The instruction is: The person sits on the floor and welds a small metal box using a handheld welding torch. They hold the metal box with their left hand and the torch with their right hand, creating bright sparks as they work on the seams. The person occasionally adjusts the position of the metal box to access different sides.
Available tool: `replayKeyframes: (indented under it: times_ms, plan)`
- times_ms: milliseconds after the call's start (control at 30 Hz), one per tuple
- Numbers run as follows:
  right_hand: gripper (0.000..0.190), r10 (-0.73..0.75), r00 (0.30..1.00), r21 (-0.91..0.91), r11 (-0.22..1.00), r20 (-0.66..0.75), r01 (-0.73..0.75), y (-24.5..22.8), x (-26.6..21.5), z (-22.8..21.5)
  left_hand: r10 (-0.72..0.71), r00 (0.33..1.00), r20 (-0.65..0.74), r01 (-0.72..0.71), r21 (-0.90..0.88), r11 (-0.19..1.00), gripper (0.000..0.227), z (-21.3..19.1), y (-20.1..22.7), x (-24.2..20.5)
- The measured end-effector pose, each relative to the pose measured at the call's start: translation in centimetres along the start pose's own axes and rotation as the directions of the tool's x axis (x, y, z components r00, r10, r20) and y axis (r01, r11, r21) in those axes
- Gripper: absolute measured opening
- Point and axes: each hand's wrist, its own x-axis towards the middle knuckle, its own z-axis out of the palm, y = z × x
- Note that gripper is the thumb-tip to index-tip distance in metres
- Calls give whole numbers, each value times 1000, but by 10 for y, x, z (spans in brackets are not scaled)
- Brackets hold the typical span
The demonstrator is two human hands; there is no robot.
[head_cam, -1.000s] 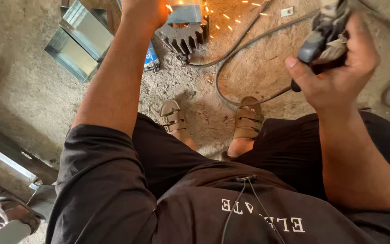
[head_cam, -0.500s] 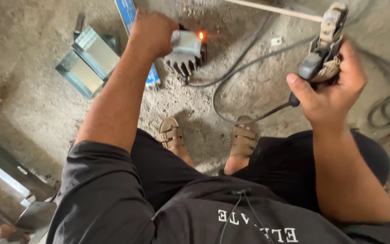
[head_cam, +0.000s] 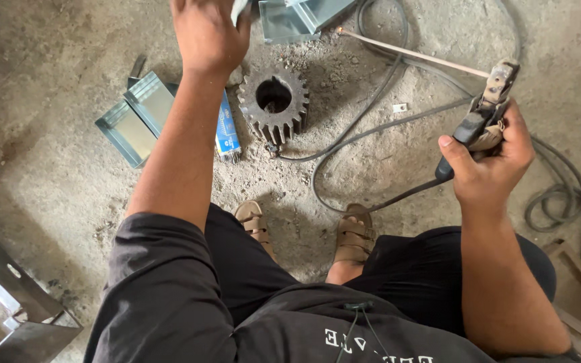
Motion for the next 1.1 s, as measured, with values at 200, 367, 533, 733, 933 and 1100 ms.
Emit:
replayKeyframes:
  times_ms: [200,367,533,733,933,1100]
  plan:
    - [46,5,1000,-39,999,-19,-5,-2,0,1,-451,311,837,405,313,859,36,17,-36,-71]
    - [42,89,996,42,995,32,-90,12,-4,3,-562,-43,826,433,522,735,60,20,-79,-148]
    - [34,251,966,150,955,59,-257,45,-13,3,-483,-323,814,318,574,754,86,22,-80,-191]
    - [33,129,981,27,991,145,-134,52,-1,18,-462,-419,781,252,589,767,92,23,-85,-221]
    - [47,97,989,-104,991,110,-86,14,17,46,-516,-168,840,277,542,793,65,22,-95,-207]
    - [43,55,990,-98,994,132,-42,1,20,52,-554,335,762,705,187,684,26,20,-92,-139]
